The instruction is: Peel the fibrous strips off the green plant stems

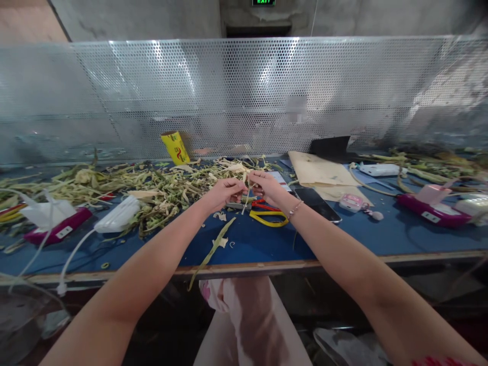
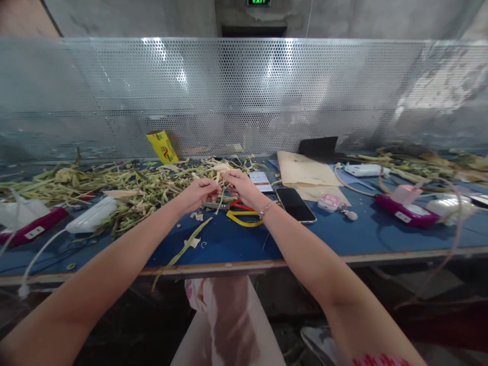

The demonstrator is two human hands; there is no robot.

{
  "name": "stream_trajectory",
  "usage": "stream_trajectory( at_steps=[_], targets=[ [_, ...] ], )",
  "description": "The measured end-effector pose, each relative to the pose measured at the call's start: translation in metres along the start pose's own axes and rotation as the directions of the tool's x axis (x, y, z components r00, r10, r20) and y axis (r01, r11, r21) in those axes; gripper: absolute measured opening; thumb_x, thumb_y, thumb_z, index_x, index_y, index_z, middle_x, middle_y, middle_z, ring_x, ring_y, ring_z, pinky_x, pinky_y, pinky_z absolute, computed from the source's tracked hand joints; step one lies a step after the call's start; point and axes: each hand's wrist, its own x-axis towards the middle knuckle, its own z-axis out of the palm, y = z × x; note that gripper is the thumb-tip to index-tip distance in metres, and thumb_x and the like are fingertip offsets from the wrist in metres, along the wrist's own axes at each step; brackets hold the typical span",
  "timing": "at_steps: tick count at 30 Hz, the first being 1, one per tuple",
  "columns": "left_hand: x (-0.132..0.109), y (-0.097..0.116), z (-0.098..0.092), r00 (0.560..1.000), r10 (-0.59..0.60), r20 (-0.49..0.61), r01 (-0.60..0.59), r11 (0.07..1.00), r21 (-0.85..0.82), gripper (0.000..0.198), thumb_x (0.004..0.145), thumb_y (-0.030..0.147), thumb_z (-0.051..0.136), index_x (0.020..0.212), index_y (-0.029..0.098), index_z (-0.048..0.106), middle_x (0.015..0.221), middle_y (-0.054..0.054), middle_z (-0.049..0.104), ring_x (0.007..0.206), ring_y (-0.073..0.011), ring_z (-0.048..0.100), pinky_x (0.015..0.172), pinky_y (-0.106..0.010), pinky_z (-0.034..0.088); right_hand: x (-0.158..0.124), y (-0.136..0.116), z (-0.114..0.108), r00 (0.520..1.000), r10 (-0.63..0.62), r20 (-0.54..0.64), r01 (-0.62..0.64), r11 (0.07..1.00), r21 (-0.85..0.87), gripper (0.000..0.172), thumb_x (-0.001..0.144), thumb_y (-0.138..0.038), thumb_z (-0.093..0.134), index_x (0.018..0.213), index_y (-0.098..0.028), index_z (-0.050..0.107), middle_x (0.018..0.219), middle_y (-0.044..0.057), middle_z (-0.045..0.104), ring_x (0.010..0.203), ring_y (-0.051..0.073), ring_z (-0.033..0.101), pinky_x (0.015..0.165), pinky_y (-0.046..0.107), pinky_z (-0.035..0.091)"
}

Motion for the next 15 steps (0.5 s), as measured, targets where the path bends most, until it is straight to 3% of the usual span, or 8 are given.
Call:
stream_trajectory(
  at_steps=[4,9,11,15],
  targets=[
    [0.003,-0.001,-0.002,0.998,0.014,-0.068,-0.016,0.999,-0.031,0.029,0.056,0.036,0.072,0.062,0.012,0.058,0.061,0.0,0.057,0.05,-0.0058,0.048,0.048,-0.02,0.041,0.003,0.001,-0.004,0.999,-0.032,-0.028,0.034,0.995,0.091,0.028,0.065,-0.043,0.063,0.068,-0.018,0.051,0.047,-0.009,0.032,0.038,0.003,0.023,0.038,0.019,0.018],
    [0.006,-0.001,-0.005,0.988,0.046,-0.147,-0.054,0.997,-0.048,0.026,0.065,0.036,0.066,0.062,0.014,0.052,0.055,0.003,0.051,0.046,-0.0051,0.045,0.045,-0.019,0.038,0.008,0.003,-0.012,0.982,-0.087,-0.165,0.077,0.995,-0.066,0.037,0.071,-0.054,0.053,0.07,-0.017,0.059,0.059,-0.002,0.047,0.048,0.006,0.038,0.043,0.021,0.027],
    [0.006,0.001,-0.004,0.987,0.038,-0.158,-0.045,0.998,-0.042,0.026,0.068,0.035,0.064,0.061,0.015,0.05,0.052,0.004,0.048,0.044,-0.0043,0.042,0.045,-0.018,0.036,0.008,0.004,-0.014,0.982,-0.124,-0.14,0.106,0.986,-0.125,0.035,0.07,-0.052,0.055,0.068,-0.017,0.06,0.062,-0.001,0.049,0.05,0.006,0.038,0.045,0.021,0.028],
    [0.006,0.0,0.0,0.98,0.041,-0.196,-0.04,0.999,0.011,0.027,0.068,0.035,0.064,0.058,0.014,0.05,0.05,0.004,0.045,0.043,-0.0033,0.038,0.042,-0.016,0.03,0.005,0.005,-0.013,0.986,-0.161,0.036,0.165,0.96,-0.227,0.028,0.067,-0.044,0.062,0.074,-0.018,0.06,0.055,-0.005,0.043,0.05,0.006,0.036,0.048,0.02,0.029]
  ],
)
